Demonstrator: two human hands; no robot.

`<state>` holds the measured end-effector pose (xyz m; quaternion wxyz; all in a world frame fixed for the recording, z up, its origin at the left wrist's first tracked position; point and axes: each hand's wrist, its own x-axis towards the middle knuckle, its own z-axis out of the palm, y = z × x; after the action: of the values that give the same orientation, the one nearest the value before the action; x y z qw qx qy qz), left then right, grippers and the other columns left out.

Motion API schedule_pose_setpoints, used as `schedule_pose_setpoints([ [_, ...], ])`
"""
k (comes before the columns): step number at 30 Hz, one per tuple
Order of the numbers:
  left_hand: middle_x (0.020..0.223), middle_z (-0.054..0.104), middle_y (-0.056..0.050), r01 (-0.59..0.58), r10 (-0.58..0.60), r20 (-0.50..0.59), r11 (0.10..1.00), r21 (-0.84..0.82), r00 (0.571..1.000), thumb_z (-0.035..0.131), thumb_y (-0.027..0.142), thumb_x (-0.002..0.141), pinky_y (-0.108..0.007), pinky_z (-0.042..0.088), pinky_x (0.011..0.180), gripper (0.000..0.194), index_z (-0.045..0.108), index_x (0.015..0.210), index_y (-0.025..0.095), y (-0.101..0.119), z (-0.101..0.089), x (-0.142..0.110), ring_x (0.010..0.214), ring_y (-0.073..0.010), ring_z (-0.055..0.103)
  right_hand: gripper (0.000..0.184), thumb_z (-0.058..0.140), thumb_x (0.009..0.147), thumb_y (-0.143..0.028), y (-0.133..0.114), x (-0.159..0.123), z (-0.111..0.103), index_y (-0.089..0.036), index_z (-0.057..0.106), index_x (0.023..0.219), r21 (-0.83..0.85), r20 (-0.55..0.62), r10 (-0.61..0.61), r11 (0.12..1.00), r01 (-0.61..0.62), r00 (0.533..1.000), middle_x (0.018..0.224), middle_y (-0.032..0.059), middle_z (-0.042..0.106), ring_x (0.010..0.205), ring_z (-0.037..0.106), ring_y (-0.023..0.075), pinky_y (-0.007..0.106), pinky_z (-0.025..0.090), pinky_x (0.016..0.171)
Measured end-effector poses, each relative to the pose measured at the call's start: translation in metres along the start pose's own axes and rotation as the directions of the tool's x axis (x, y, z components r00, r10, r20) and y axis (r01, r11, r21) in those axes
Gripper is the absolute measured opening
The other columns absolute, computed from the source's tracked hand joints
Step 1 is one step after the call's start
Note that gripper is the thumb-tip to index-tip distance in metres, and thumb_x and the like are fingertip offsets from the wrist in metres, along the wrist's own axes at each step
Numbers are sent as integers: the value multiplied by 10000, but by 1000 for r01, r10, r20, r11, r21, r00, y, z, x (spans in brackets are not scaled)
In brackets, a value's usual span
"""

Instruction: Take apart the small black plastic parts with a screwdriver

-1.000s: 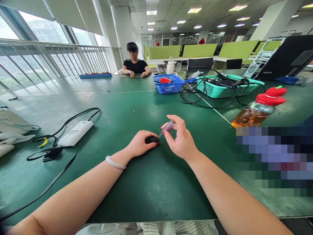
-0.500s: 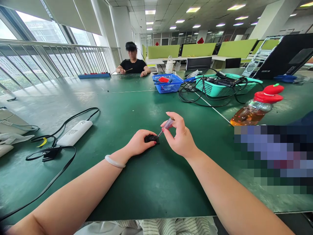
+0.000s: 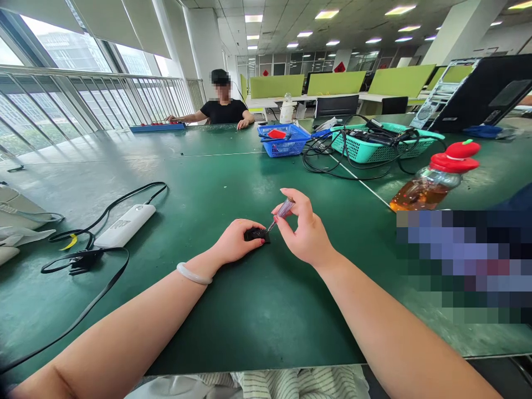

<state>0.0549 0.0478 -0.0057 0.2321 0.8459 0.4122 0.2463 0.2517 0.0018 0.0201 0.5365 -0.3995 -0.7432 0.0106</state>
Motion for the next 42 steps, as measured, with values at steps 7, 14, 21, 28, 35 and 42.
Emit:
schedule_pose_setpoints([
  [7, 1075, 752, -42, -5, 5, -5, 1000, -2, 1000, 732, 282, 785, -413, 450, 1031, 270, 739, 1050, 226, -1, 0, 0, 1059, -255, 653, 524, 588, 893, -172, -1, -1, 1, -265, 354, 1352, -25, 6, -10, 1000, 10, 1000, 916, 15, 715, 854, 735, 193, 414, 560, 920],
  [14, 1070, 753, -40, -8, 8, -9, 1000, 6, 1000, 732, 291, 787, -414, 453, 1027, 262, 738, 1043, 234, -1, 1, 0, 1055, -253, 654, 547, 593, 888, -164, 0, -1, 1, -266, 346, 1365, -25, 12, -6, 1000, 6, 1000, 914, 11, 721, 862, 732, 187, 389, 571, 881],
  [21, 1068, 751, -35, -5, 5, -14, 1000, -2, 1000, 730, 297, 788, -422, 449, 1028, 269, 733, 1050, 235, -3, 2, 0, 1063, -253, 647, 543, 590, 887, -161, 0, -1, 2, -265, 353, 1364, -29, 22, 20, 999, -19, 1000, 914, 13, 722, 847, 732, 183, 370, 587, 831],
  [28, 1064, 750, -26, -5, 5, -20, 1000, -2, 1000, 726, 306, 790, -417, 458, 1022, 260, 732, 1046, 256, -4, 3, 0, 1067, -251, 647, 542, 582, 899, -181, 0, -3, 2, -267, 339, 1376, 4, 48, 40, 999, -40, 998, 926, 24, 718, 870, 727, 192, 380, 591, 818],
  [35, 1069, 744, -32, -5, 5, -24, 1000, -2, 1000, 719, 295, 791, -416, 450, 1029, 265, 728, 1051, 242, -5, 4, 0, 1075, -251, 636, 555, 591, 892, -169, 2, -3, 2, -261, 342, 1379, -10, 34, 30, 1000, -29, 999, 923, 31, 720, 864, 719, 189, 386, 581, 839],
  [42, 1072, 744, -32, -3, 2, -27, 1000, -3, 1000, 718, 293, 787, -424, 452, 1031, 269, 728, 1052, 243, -5, 5, 0, 1076, -253, 633, 536, 591, 895, -193, 3, -2, 2, -249, 348, 1369, -17, 27, 36, 999, -35, 999, 934, 34, 718, 865, 715, 190, 394, 582, 843],
])
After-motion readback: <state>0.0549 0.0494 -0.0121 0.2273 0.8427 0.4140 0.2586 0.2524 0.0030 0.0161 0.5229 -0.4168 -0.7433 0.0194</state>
